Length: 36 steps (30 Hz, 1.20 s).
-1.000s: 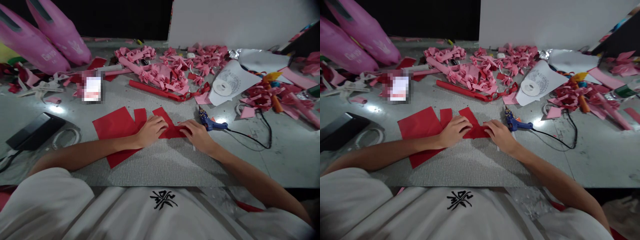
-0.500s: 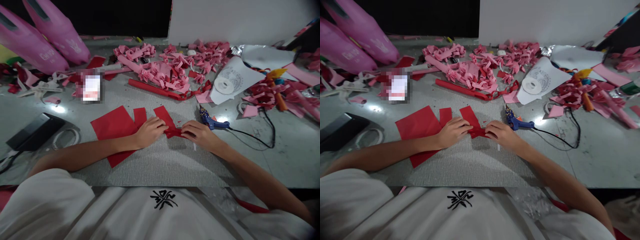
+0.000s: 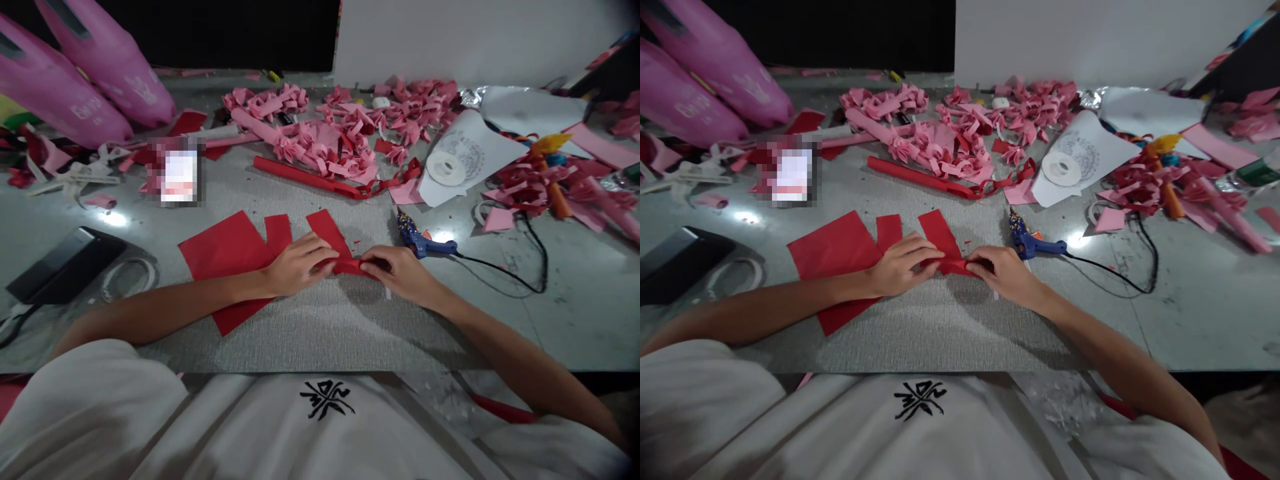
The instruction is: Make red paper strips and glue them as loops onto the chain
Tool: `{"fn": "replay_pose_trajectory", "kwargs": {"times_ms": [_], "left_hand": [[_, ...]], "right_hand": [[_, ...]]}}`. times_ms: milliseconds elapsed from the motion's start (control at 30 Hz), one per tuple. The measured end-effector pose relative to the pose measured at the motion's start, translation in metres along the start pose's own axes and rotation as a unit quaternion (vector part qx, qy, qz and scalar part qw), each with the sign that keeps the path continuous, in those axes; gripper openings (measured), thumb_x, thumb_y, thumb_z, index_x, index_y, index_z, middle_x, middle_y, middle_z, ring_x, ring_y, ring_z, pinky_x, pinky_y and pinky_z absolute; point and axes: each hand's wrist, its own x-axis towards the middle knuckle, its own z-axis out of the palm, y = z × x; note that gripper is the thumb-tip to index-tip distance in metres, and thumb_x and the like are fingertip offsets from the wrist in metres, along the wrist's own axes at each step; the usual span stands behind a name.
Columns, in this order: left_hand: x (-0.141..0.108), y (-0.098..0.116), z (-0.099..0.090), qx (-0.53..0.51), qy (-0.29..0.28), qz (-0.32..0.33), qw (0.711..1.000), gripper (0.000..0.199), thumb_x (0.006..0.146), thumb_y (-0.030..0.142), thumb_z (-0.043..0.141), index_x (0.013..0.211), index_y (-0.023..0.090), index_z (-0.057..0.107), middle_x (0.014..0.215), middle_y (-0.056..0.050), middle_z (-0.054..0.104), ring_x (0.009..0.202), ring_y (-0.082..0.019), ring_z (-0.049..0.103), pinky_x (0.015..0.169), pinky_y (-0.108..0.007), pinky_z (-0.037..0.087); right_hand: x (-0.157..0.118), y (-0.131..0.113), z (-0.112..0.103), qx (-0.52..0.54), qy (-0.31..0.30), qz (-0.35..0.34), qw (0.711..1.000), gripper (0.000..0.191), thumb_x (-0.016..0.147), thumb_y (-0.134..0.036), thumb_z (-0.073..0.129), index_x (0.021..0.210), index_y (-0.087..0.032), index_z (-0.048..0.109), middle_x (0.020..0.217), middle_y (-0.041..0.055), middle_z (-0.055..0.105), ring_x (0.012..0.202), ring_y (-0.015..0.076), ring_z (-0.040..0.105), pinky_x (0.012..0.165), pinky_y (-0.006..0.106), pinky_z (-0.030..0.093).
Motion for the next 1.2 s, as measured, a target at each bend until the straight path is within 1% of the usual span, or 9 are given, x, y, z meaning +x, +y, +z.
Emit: {"fn": "replay_pose_trajectory", "kwargs": {"times_ms": [67,100,167,267,367,467,567,867,1200], "left_hand": [[0.004,0.006,-0.006,-0.087,0.006,-0.044,0.995,0.036,0.100,0.049,0.062,0.116,0.018,0.072,0.112,-0.010,0.076,0.104,-0.023,0.070,0.096,-0.041,0.055],[0.007,0.009,-0.009,-0.133,-0.003,-0.082,0.988,0.044,0.101,0.055,0.057,0.120,0.018,0.072,0.114,-0.011,0.077,0.104,-0.023,0.071,0.095,-0.039,0.056],[0.011,0.014,-0.012,-0.209,-0.050,-0.176,0.961,0.051,0.104,0.057,0.049,0.122,0.017,0.073,0.107,-0.010,0.079,0.092,-0.020,0.074,0.081,-0.032,0.057],[0.016,0.015,-0.010,-0.260,-0.136,-0.247,0.924,0.041,0.098,0.052,0.064,0.112,0.016,0.078,0.091,-0.007,0.079,0.075,-0.016,0.072,0.065,-0.023,0.053],[0.018,0.012,-0.007,-0.309,-0.193,-0.260,0.894,0.029,0.092,0.041,0.074,0.104,0.014,0.077,0.082,-0.005,0.078,0.061,-0.011,0.067,0.057,-0.020,0.050],[0.019,0.006,-0.005,-0.372,-0.237,-0.288,0.850,0.027,0.097,0.039,0.068,0.101,0.012,0.074,0.074,-0.004,0.075,0.045,-0.007,0.060,0.045,-0.017,0.043],[0.021,0.000,-0.005,-0.408,-0.261,-0.292,0.825,0.029,0.099,0.040,0.065,0.100,0.011,0.070,0.075,-0.005,0.075,0.046,-0.008,0.064,0.039,-0.016,0.039],[0.026,-0.011,-0.006,-0.434,-0.303,-0.293,0.796,0.027,0.098,0.039,0.068,0.099,0.012,0.070,0.080,-0.007,0.077,0.056,-0.011,0.072,0.043,-0.015,0.045],[0.027,-0.010,-0.009,-0.469,-0.309,-0.309,0.768,0.027,0.094,0.038,0.075,0.099,0.011,0.072,0.081,-0.009,0.078,0.066,-0.016,0.077,0.056,-0.021,0.056]], "right_hand": [[0.000,-0.002,-0.001,0.001,-0.009,-0.004,1.000,0.021,0.101,-0.033,0.059,0.097,-0.019,0.074,0.089,0.0041,0.076,0.077,0.0172,0.067,0.073,0.029,0.047],[-0.001,-0.003,-0.001,0.003,-0.013,-0.005,1.000,0.021,0.101,-0.033,0.060,0.097,-0.019,0.074,0.089,0.0036,0.076,0.077,0.0167,0.067,0.072,0.029,0.047],[-0.001,-0.006,0.000,0.004,-0.021,-0.005,1.000,0.022,0.101,-0.035,0.060,0.098,-0.019,0.075,0.087,0.0022,0.076,0.073,0.0151,0.065,0.071,0.028,0.045],[-0.003,-0.010,-0.001,0.008,-0.025,0.004,1.000,0.025,0.102,-0.036,0.059,0.099,-0.019,0.076,0.082,0.0007,0.074,0.067,0.0131,0.062,0.067,0.026,0.043],[-0.003,-0.012,-0.004,0.040,-0.038,0.034,0.998,0.027,0.100,-0.040,0.060,0.097,-0.019,0.077,0.073,-0.0007,0.070,0.060,0.0123,0.059,0.060,0.025,0.041],[-0.003,-0.011,-0.010,0.058,-0.065,0.055,0.995,0.027,0.099,-0.042,0.063,0.098,-0.020,0.078,0.060,-0.0035,0.063,0.051,0.0107,0.053,0.054,0.025,0.037],[-0.002,-0.006,-0.014,0.072,-0.084,0.053,0.992,0.025,0.098,-0.042,0.065,0.100,-0.020,0.078,0.064,-0.0030,0.066,0.052,0.0102,0.054,0.055,0.024,0.039],[-0.001,0.006,-0.013,0.157,-0.101,0.089,0.978,0.027,0.091,-0.045,0.071,0.098,-0.020,0.076,0.068,-0.0011,0.069,0.056,0.0121,0.060,0.057,0.027,0.047],[0.000,-0.001,-0.017,0.164,-0.100,0.105,0.976,0.030,0.088,-0.047,0.074,0.095,-0.018,0.077,0.065,-0.0004,0.066,0.055,0.0117,0.056,0.053,0.026,0.043]]}}
